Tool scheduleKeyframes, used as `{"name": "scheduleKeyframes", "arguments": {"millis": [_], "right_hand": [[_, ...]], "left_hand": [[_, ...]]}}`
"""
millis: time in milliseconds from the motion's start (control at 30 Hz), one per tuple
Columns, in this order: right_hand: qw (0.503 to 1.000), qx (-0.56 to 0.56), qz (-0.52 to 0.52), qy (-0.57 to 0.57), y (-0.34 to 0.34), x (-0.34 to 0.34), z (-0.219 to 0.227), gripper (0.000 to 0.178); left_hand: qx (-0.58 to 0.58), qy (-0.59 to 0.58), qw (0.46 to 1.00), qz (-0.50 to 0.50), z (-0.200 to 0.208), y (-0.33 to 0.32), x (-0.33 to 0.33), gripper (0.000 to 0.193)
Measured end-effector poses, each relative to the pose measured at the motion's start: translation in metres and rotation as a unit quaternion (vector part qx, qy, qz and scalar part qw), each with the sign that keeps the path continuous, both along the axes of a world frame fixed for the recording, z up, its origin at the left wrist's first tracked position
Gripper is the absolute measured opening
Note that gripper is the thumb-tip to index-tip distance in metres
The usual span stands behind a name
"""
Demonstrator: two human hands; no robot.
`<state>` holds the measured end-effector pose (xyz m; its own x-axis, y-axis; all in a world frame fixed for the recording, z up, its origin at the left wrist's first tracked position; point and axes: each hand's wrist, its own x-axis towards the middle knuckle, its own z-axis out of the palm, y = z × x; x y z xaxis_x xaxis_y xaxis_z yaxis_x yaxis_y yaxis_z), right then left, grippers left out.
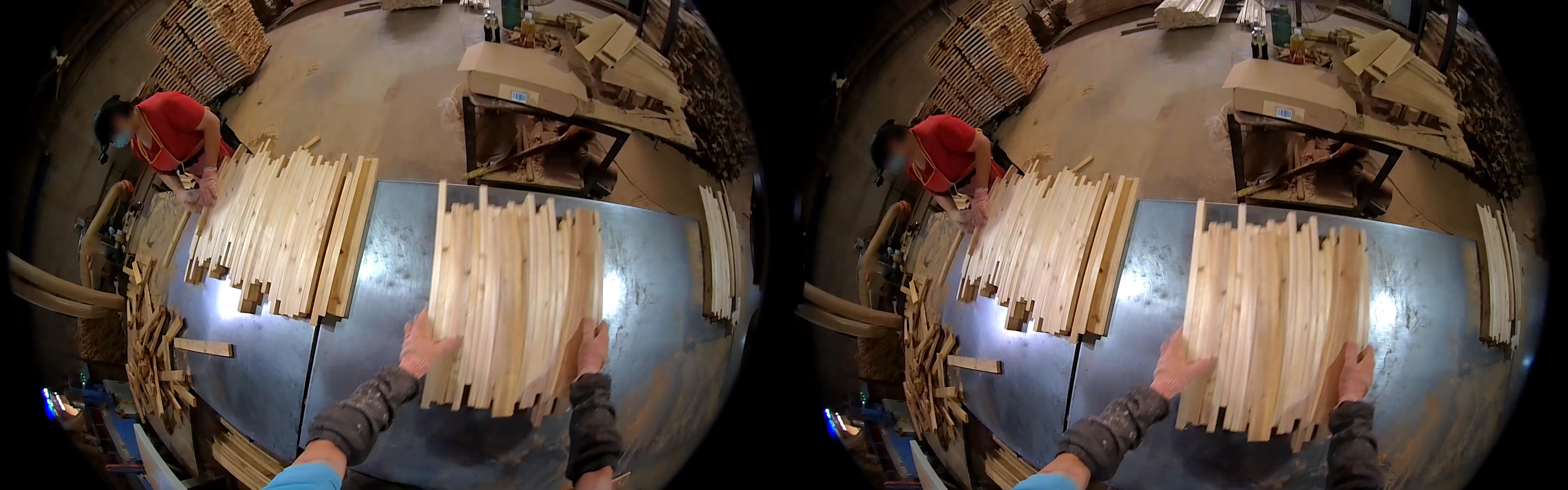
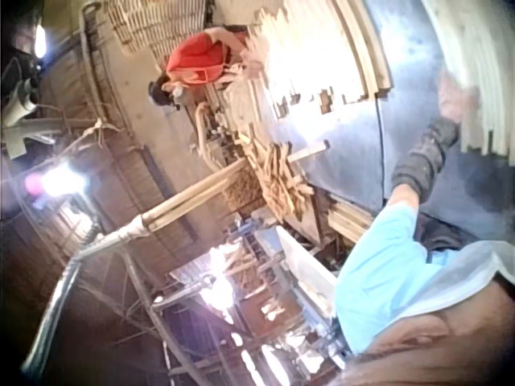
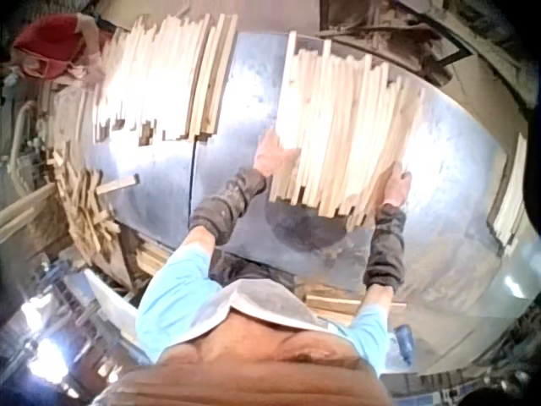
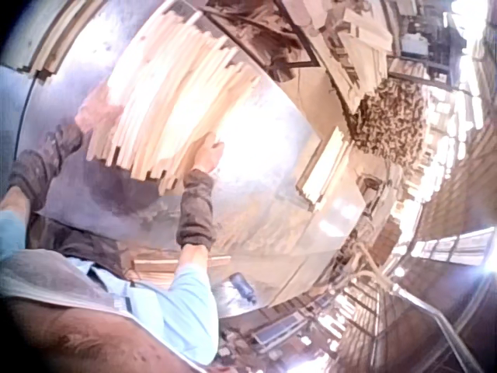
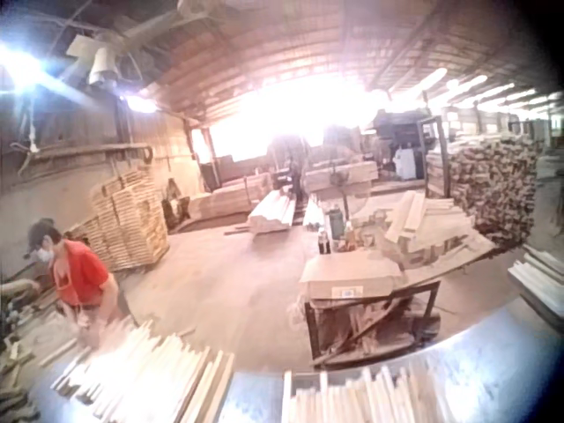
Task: The person repeatedly picks up stacks of light-colored wooden planks from a metal table and places them onto a conveyor belt. The worker handles the planks by hand, moving them in batches to feed the machinery in a workshop environment.
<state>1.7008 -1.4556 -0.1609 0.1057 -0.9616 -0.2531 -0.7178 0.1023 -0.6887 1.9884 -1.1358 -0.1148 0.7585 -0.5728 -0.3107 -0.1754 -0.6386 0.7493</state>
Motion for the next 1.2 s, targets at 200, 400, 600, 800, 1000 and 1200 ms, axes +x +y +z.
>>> {"name": "scheduleKeyframes", "arguments": {"millis": [200, 400, 600, 800, 1000, 1200], "right_hand": [[1.0, 0.016, 0.021, 0.011, 0.143, -0.062, 0.026, 0.048], [0.996, 0.078, 0.02, 0.036, 0.267, -0.078, 0.081, 0.055], [0.99, 0.103, -0.004, 0.101, 0.375, -0.129, 0.044, 0.084], [0.985, 0.137, 0.019, 0.107, 0.46, -0.15, 0.073, 0.099], [0.937, -0.093, 0.192, 0.278, 0.5, -0.146, 0.059, 0.09], [0.945, -0.02, 0.213, 0.246, 0.523, -0.118, 0.072, 0.083]], "left_hand": [[0.017, 0.149, 0.987, 0.063, 0.036, 0.127, -0.047, 0.069], [-0.012, 0.137, 0.981, 0.135, -0.015, 0.274, -0.103, 0.072], [0.018, 0.119, 0.982, 0.148, -0.049, 0.378, -0.129, 0.085], [0.07, 0.076, 0.992, 0.076, 0.002, 0.424, -0.134, 0.085], [0.099, 0.011, 0.994, 0.043, -0.037, 0.432, -0.123, 0.109], [0.085, -0.002, 0.996, 0.008, -0.037, 0.436, -0.123, 0.115]]}}
